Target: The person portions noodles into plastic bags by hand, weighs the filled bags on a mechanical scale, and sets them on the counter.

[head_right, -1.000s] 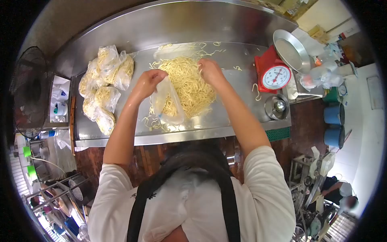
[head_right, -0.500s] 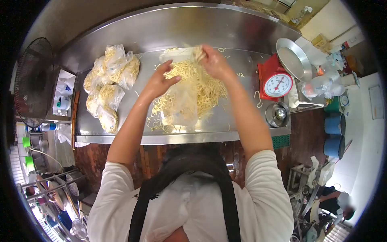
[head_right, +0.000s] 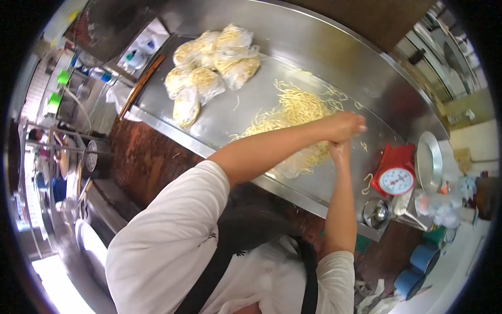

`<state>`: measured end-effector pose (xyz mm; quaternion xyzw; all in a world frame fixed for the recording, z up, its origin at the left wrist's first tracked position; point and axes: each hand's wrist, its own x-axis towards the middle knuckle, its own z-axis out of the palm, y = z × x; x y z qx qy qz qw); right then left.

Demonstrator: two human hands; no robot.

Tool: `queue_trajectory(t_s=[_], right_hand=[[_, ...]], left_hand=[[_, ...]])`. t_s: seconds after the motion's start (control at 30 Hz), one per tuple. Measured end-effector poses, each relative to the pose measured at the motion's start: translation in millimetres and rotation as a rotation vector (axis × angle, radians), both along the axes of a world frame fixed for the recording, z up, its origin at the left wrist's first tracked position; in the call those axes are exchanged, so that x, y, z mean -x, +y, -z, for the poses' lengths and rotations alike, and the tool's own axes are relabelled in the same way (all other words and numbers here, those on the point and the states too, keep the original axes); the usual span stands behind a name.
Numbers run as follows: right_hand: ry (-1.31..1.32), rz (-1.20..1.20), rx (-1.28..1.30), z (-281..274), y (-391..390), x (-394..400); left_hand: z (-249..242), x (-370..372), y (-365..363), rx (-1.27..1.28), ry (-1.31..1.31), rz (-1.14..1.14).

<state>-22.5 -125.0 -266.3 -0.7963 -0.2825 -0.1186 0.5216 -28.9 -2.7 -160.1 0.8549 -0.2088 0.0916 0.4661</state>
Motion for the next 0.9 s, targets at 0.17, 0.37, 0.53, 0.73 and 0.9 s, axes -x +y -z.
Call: queue_trajectory(t_s=[0.17, 0.37, 0.53, 0.73, 0.9], right_hand=[[0.299, 0.055, 0.405, -123, -14, -33], [0.494, -0.078, -0.636, -199, -55, -88], [0.635, -0.091, -0.569, -163, -64, -98], [0.73, -0.104, -0.477, -118, -48, -114], [0.696, -0.163, -0.481, -132, -49, -121]], left_hand=[[-62, -6, 30, 0.311, -0.318, -0.242], [55, 3, -21, 0.675, 0.394, 0.318], [115, -55, -9, 0.531, 0.048, 0.057], [-26, -34, -12, 0.224, -0.195, -0.254], [12, -15, -1, 0.78, 0.156, -0.214]])
